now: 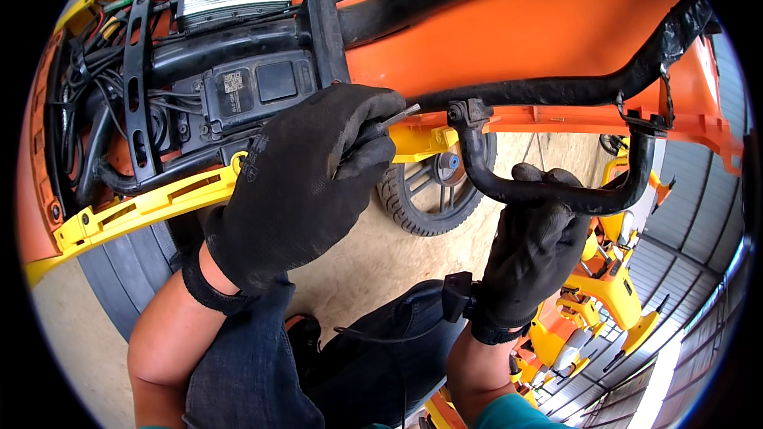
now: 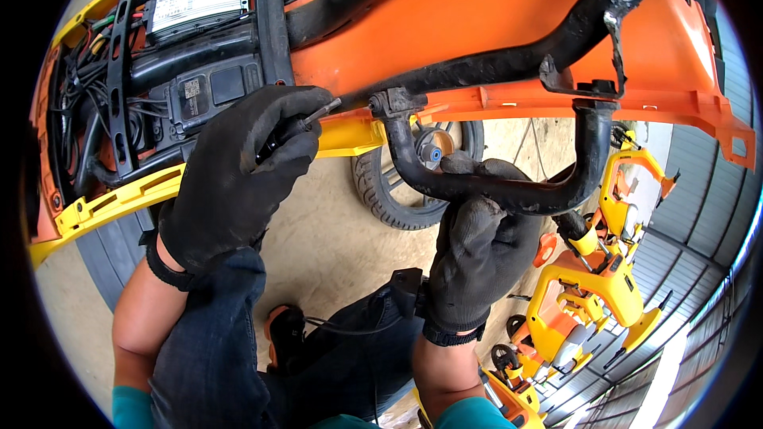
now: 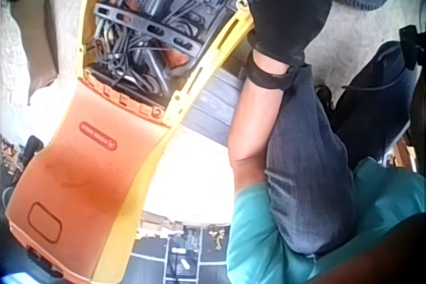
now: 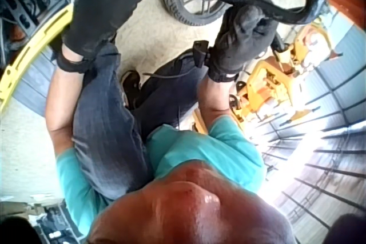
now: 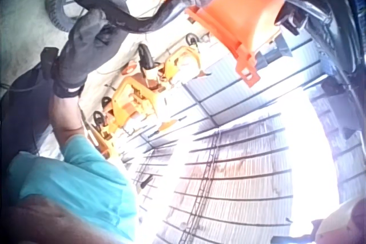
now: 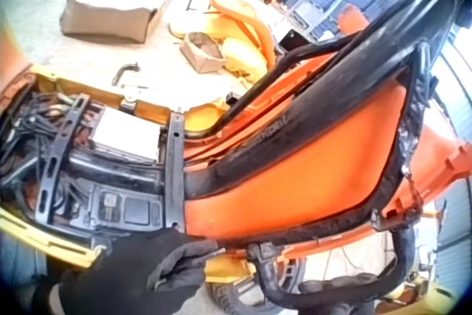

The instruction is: The person works on the internal wiring and frame of an orange and yellow scooter, using a small tool to manipulate wires and fasteners near the battery compartment and handlebar column while seated on the ground.

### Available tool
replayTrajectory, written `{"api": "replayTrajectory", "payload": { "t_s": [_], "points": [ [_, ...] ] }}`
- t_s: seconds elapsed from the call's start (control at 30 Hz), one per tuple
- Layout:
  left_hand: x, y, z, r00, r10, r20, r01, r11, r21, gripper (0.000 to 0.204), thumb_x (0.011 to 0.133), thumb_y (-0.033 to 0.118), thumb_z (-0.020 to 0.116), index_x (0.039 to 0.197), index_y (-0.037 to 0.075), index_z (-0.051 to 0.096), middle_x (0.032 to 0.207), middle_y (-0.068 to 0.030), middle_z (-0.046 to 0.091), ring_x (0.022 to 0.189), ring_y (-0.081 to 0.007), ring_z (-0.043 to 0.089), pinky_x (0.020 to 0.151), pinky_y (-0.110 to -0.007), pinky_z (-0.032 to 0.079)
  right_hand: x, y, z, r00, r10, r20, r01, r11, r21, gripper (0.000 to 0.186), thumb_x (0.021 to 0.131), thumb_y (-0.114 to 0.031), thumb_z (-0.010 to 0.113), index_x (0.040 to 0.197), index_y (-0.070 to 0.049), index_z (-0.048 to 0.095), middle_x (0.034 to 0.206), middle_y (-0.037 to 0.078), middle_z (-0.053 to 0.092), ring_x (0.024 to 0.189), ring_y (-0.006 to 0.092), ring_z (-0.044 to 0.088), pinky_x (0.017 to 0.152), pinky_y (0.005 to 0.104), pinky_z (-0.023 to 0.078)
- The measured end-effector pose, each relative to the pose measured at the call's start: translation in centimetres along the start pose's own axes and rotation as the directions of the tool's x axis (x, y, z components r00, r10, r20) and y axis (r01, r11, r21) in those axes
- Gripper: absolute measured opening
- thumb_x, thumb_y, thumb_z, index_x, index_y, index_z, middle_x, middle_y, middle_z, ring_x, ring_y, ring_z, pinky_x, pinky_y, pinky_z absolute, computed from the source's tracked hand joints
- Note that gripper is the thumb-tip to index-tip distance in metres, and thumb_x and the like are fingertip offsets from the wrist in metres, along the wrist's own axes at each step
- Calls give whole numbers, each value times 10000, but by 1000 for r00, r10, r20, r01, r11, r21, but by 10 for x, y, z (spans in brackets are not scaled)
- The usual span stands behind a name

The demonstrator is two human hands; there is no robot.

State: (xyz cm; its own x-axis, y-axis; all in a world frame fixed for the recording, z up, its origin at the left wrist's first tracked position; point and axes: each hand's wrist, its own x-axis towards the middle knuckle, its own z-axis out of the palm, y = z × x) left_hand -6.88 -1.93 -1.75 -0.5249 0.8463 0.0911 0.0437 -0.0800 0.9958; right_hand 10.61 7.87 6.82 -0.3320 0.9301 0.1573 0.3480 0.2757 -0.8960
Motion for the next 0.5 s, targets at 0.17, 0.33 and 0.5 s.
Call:
{"api": "replayTrajectory", "payload": {
  "t_s": [0.17,0.33,0.5],
  "points": [
    [0,3,-2,1000,-26,15,26,1000,1,313,913,33,579,1221,-18,599,872,-45,597,756,-93,550,713,-251,480,7,10,-2,993,-106,48,106,994,-8,446,983,-394,577,1226,-26,509,1030,144,686,858,155,664,663,202,508],
    [0,2,1,1000,-13,24,12,999,36,301,904,27,585,1201,-17,607,898,-58,602,782,-105,563,724,-260,482,1,3,1,1000,-29,10,29,1000,-9,418,1006,-371,537,1225,-16,500,1036,150,682,869,161,664,691,219,519],
    [3,5,4,999,52,-14,-49,985,168,292,884,12,596,1175,-16,605,903,-90,596,784,-134,573,735,-264,477,1,1,6,1000,14,1,-14,999,-34,419,1019,-368,505,1214,2,485,1021,143,669,892,177,656,736,242,526]
  ]
}}
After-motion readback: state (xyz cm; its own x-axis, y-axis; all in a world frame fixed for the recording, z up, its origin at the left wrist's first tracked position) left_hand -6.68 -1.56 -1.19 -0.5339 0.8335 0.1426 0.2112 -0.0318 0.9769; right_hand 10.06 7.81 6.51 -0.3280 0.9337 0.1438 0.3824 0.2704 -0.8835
